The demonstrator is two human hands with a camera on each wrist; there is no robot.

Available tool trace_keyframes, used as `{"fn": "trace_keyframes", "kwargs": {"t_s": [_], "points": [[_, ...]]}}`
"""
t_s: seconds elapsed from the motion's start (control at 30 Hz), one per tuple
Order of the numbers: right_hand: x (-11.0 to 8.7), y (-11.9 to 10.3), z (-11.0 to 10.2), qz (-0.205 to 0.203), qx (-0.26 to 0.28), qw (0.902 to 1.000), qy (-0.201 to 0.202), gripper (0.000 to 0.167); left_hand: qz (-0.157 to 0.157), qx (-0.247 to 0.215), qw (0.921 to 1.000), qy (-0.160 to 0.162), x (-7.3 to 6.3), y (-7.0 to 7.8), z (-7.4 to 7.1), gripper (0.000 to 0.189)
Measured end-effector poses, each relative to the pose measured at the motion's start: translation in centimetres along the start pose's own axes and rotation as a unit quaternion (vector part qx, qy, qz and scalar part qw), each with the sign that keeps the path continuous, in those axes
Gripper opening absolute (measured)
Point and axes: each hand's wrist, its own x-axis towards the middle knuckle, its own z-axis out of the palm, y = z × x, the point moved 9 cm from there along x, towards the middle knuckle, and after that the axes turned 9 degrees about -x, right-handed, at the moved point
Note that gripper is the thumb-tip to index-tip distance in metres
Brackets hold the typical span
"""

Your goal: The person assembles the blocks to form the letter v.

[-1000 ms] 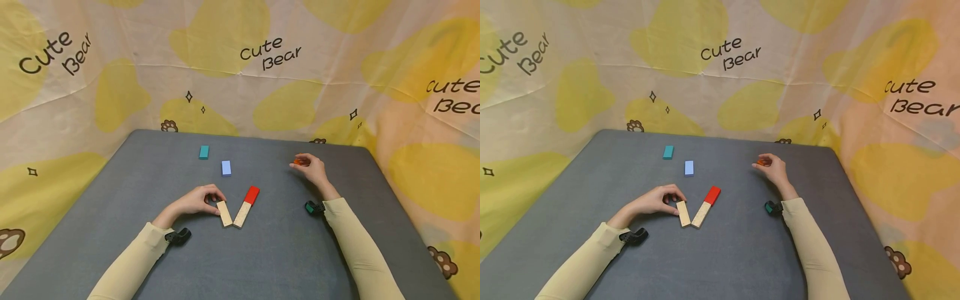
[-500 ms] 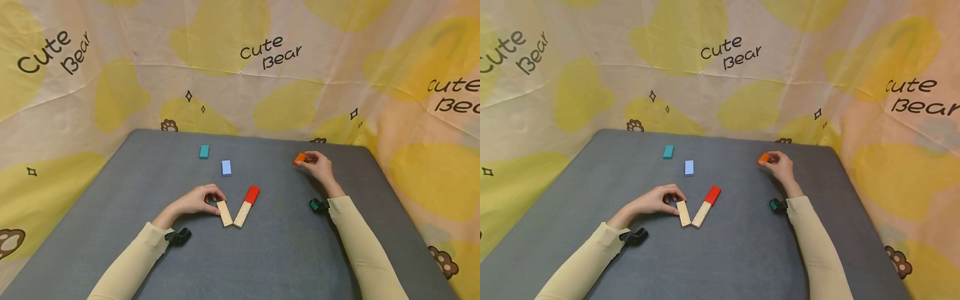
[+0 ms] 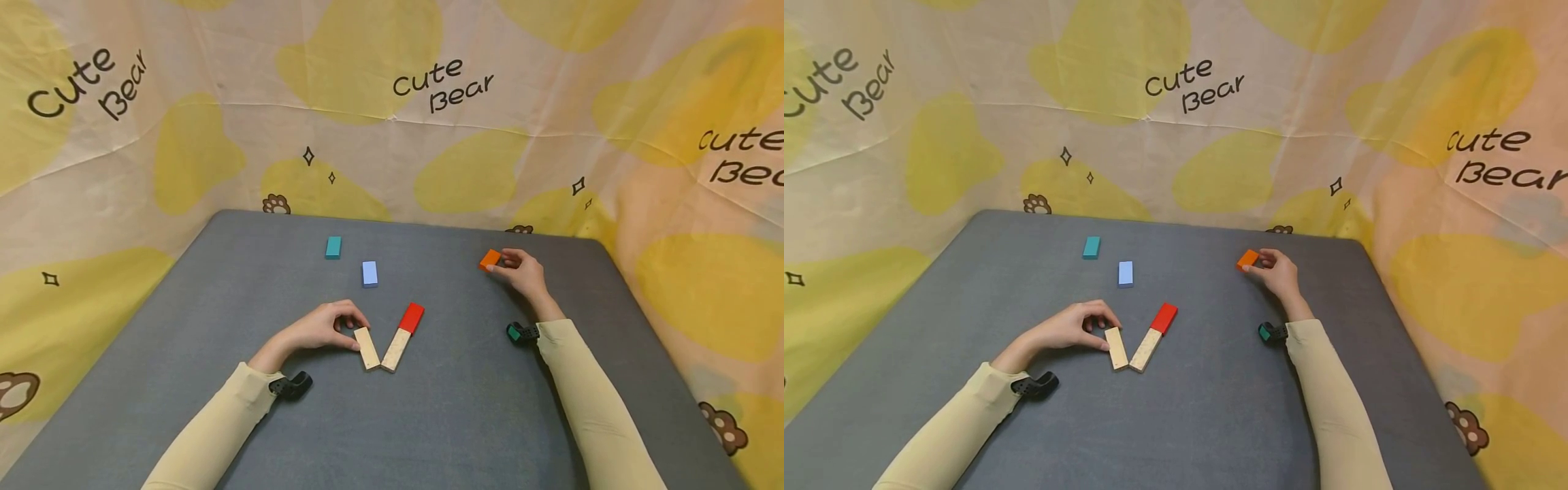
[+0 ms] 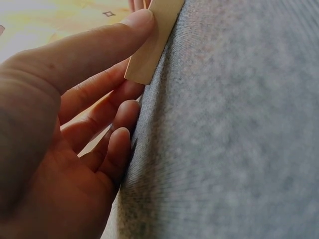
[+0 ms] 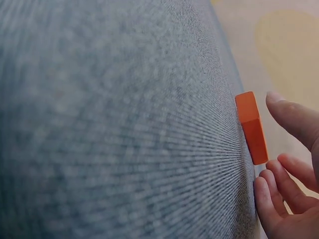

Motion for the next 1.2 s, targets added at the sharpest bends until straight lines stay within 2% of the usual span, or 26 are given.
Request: {"fn": "trace_keyframes", "kwargs": {"t_s": [0.5, 1.2], "points": [[0.31, 0.34, 0.6, 0.006, -0.008, 0.9995, -0.031, 0.073, 0.002, -0.002, 1.0, 0.0, -0.05, -0.04, -0.01, 0.035], [0.39, 0.23, 0.71, 0.017, -0.006, 0.9988, -0.046, 0.074, 0.004, -0.001, 1.0, -0.002, -0.09, 0.41, 0.05, 0.035]]}}
